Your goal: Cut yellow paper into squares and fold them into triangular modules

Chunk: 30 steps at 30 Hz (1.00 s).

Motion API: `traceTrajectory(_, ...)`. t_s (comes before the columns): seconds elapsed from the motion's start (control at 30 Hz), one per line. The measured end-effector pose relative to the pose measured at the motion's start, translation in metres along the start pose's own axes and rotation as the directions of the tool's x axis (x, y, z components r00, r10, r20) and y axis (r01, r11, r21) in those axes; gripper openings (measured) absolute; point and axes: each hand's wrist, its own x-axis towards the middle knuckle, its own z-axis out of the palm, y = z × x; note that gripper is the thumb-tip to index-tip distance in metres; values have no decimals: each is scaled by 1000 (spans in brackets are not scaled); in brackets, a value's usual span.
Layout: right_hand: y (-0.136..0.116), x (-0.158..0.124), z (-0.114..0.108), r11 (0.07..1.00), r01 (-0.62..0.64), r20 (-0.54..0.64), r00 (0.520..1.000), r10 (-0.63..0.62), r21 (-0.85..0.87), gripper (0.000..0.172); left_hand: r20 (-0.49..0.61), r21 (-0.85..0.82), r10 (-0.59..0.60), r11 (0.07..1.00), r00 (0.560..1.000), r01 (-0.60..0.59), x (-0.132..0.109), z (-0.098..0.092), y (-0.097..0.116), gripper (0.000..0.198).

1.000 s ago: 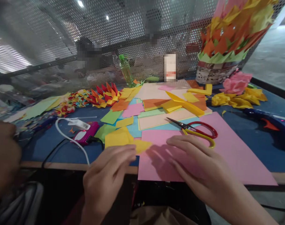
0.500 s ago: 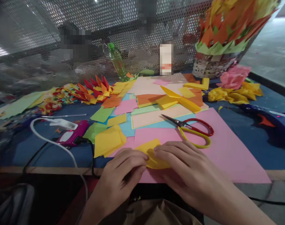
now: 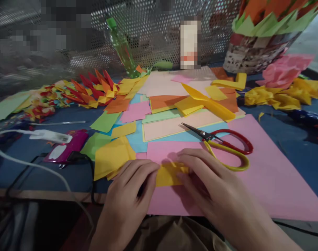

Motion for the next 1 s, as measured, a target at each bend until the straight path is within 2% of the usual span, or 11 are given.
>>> traceTrajectory(0.07, 5, -5, 0, 994, 101, 1, 995, -101, -37, 27, -13, 21, -4, 1000, 1000, 4, 0, -1, 1, 22)
traceTrajectory(0.17, 16, -21, -5, 964, 259, 136, 959, -249, -65, 40, -49, 62, 16, 998, 999, -13, 2, -1, 2, 21)
traceTrajectory(0.27, 24, -34, -10, 940, 333, 204, 928, -313, -76, 52, -47, 114, 18, 993, 999, -13, 4, -1, 2, 23)
traceTrajectory(0.4, 22, -34, -10, 921, 362, 179, 925, -336, -143, 69, -35, 150, -18, 988, 999, 23, 6, -2, 2, 23)
traceTrajectory(0.67, 19, -33, -6, 922, 339, 197, 932, -303, -186, 64, 106, 119, -105, 989, 989, 92, 11, -13, 4, 21)
traceTrajectory(0.9, 18, -34, -8, 915, 355, 232, 922, -309, -191, 65, 133, 144, -40, 989, 990, 20, 7, -19, 0, 33)
traceTrajectory(1.0, 18, -33, -8, 921, 338, 243, 926, -288, -195, 65, 120, 130, -18, 992, 993, 2, 4, -19, -3, 28)
